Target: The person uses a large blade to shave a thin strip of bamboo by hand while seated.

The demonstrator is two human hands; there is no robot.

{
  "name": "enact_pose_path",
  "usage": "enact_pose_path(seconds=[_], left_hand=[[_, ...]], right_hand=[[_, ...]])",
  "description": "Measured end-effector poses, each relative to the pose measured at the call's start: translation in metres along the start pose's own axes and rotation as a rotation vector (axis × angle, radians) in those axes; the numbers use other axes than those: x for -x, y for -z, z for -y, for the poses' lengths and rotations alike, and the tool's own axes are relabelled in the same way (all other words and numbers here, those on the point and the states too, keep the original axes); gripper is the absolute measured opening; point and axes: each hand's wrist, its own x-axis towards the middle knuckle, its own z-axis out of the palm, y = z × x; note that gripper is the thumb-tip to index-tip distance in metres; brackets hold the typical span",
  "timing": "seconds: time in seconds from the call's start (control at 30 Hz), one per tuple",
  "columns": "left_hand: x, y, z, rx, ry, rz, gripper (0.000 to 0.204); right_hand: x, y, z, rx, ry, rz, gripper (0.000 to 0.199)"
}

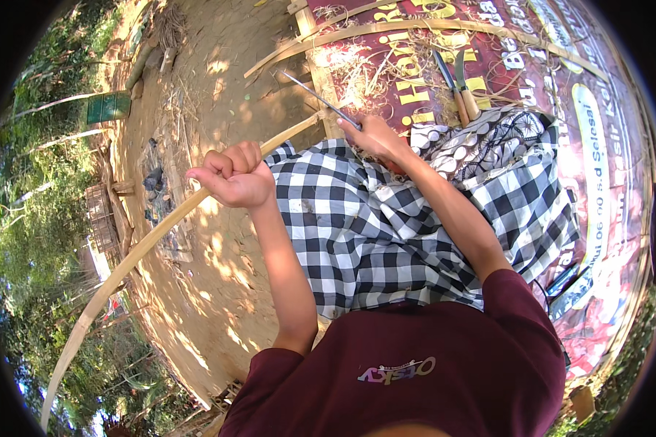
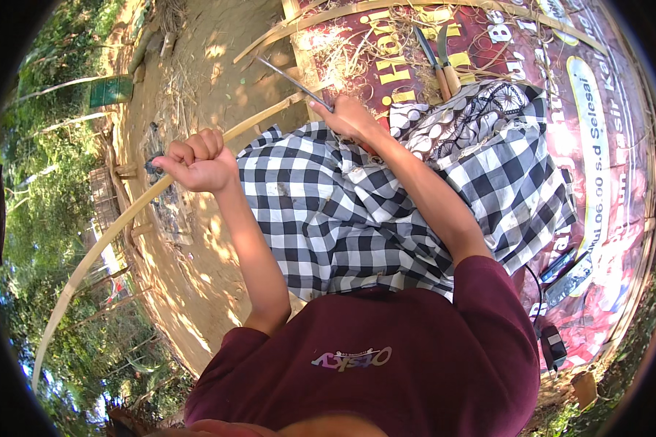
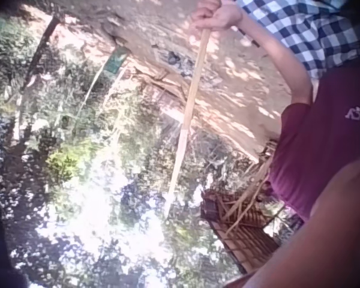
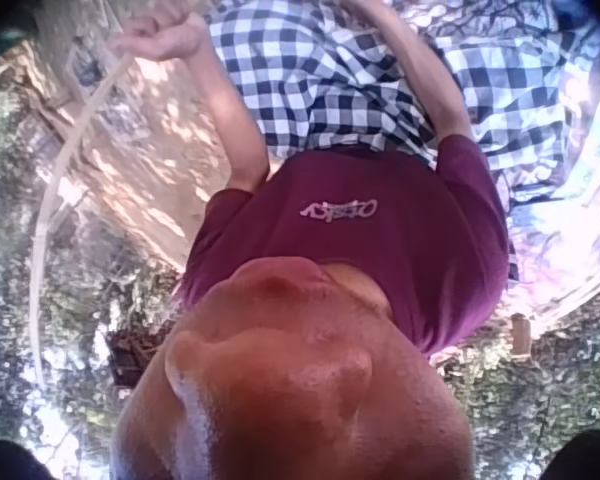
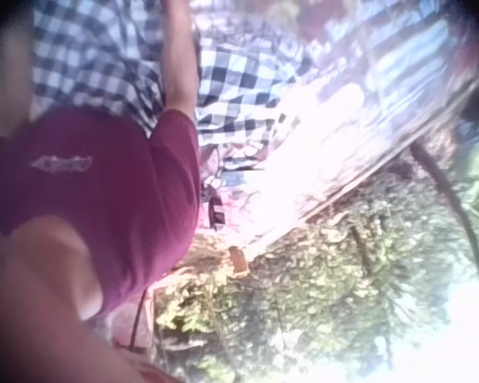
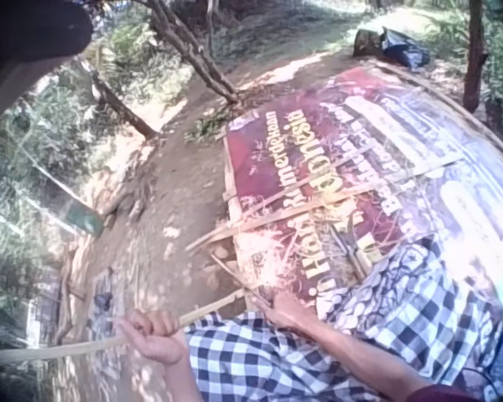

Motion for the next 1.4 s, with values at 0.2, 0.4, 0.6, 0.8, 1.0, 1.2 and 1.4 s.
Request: enact_pose_path(seconds=[0.2,0.4,0.6,0.8,1.0,1.2,1.4], left_hand=[[-0.017,0.001,0.001,-0.008,0.032,-0.056,0.057],[-0.027,-0.009,0.032,0.018,0.065,-0.071,0.056],[-0.040,0.003,0.091,0.069,0.185,-0.221,0.054],[-0.035,0.032,0.141,0.060,0.351,-0.407,0.049],[-0.063,0.033,0.079,-0.009,0.582,-0.222,0.037],[-0.080,0.017,-0.005,-0.017,0.357,0.037,0.018],[-0.014,-0.001,-0.021,0.376,0.494,0.193,0.024]], right_hand=[[-0.003,-0.002,-0.015,-0.008,-0.003,0.037,0.073],[-0.020,0.001,-0.048,0.086,-0.023,-0.185,0.061],[0.003,0.006,-0.036,0.012,0.034,-0.277,0.067],[0.016,0.007,-0.029,-0.409,0.077,-0.264,0.052],[0.046,0.018,-0.033,-0.560,0.164,-0.253,0.039],[0.092,0.015,-0.042,-0.591,0.300,-0.249,0.038],[0.139,0.021,-0.018,-0.652,0.316,-0.226,0.047]])
